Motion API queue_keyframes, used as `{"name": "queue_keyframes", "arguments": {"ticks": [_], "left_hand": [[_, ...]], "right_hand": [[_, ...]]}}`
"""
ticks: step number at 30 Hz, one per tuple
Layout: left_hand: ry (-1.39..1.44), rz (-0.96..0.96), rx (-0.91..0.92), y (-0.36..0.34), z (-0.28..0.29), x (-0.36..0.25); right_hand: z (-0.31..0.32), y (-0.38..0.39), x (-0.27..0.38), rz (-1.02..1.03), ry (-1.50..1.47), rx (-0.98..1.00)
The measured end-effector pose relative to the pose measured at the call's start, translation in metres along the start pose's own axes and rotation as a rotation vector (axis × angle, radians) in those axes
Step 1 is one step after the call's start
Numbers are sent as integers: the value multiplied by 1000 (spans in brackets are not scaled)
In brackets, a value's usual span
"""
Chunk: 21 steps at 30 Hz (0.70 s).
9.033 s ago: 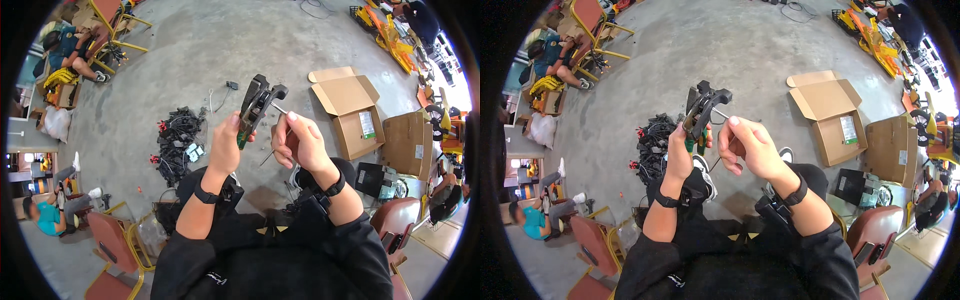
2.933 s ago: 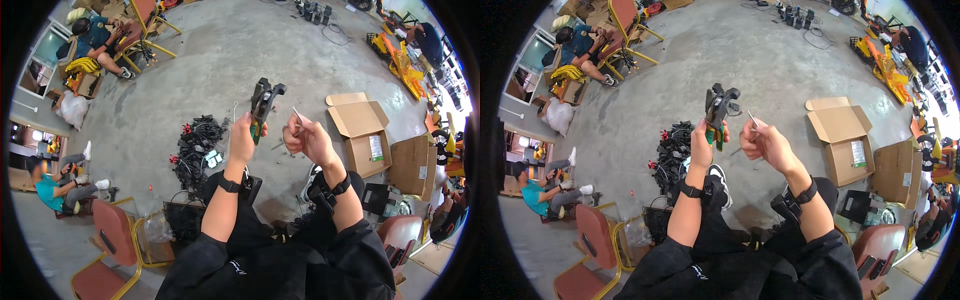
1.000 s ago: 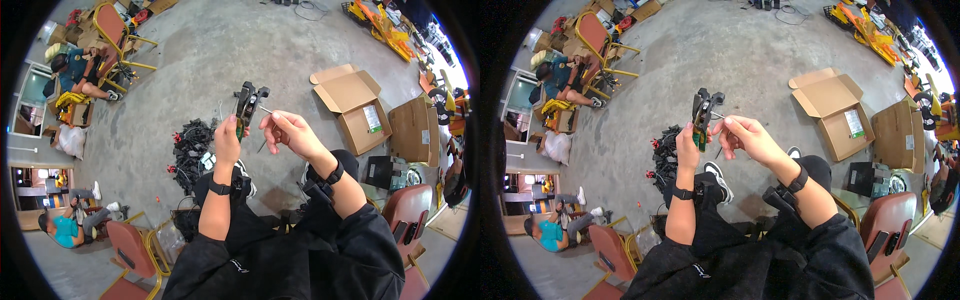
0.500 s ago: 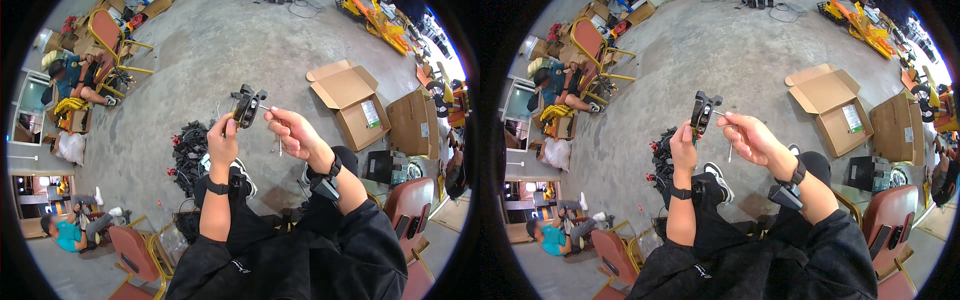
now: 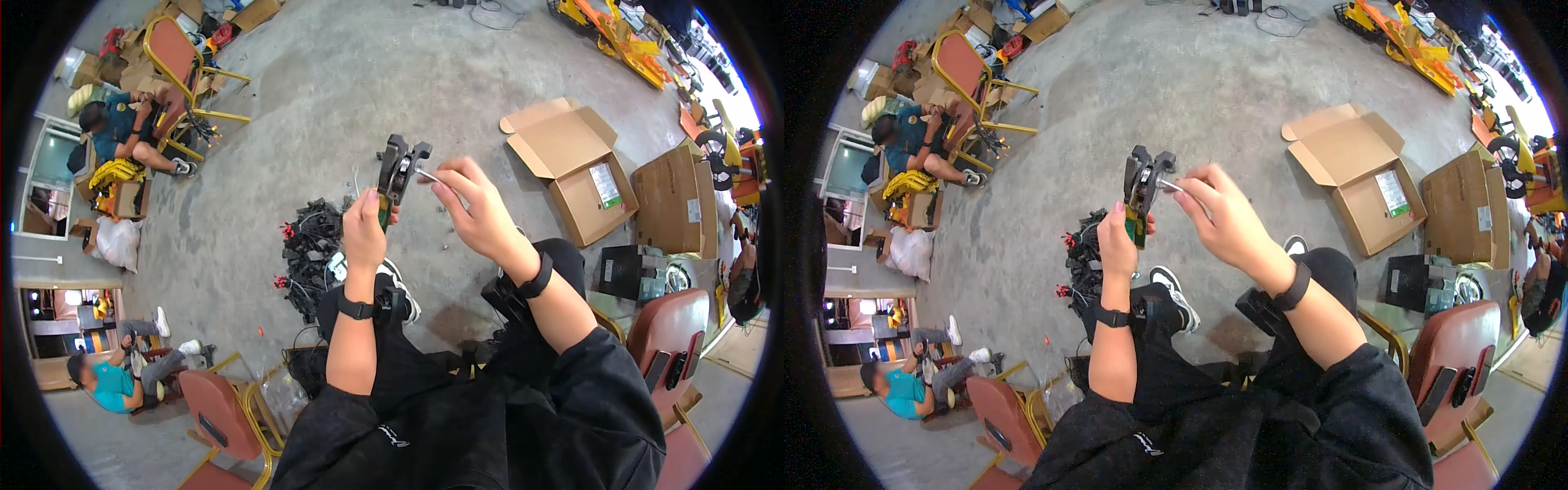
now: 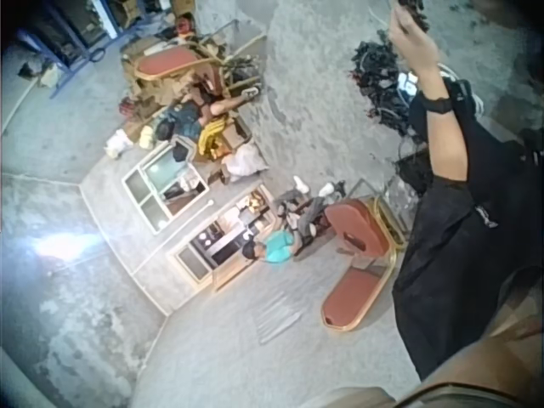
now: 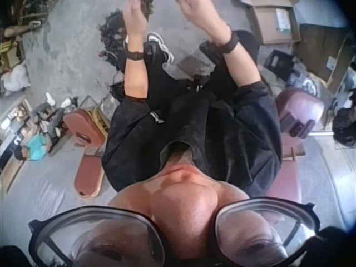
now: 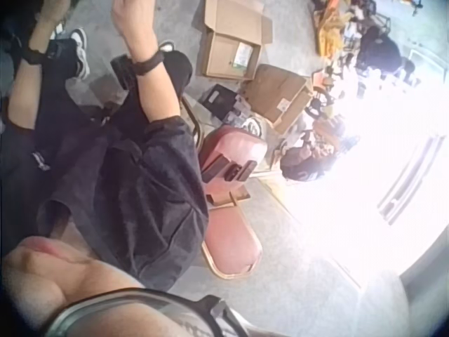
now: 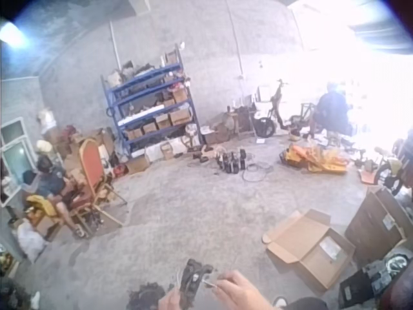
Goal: The person sits on the floor and uses a screwdriver to tighten screws on a small black electronic component held in their hands. They repeatedly adjust the component's position and manipulate the screwdriver to secure the parts.
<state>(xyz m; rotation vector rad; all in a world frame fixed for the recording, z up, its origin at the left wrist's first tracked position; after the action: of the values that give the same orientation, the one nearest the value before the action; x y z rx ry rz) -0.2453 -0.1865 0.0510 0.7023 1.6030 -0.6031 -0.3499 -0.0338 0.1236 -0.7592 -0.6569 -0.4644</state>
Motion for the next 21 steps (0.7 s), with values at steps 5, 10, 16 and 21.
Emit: {"name": "queue_keyframes", "arguments": {"ticks": [5, 10, 16, 21], "left_hand": [[13, -20, -1, 0, 2, -2], [-53, -122, 22, 3, -2, -12], [-155, -293, 15, 4, 0, -25], [-182, -336, 18, 7, -1, -30]], "right_hand": [[-46, 11, -20, -373, -778, 379], [-58, 21, -13, -555, -1108, 501], [-65, 35, -12, -749, -1563, 612], [-55, 30, -12, -736, -1299, 593]]}}
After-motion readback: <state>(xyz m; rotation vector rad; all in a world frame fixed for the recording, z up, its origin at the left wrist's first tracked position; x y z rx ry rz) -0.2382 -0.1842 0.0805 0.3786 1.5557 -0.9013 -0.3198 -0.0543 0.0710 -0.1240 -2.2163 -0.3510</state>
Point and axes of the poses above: each hand's wrist, its own y-axis away from the middle knuckle, its own z-axis out of the back of the hand, x = y × z, the point moved 10 cm from there along -y, towards the middle knuckle, and after that the axes turned 15 degrees about y, right-handed, at the moved point
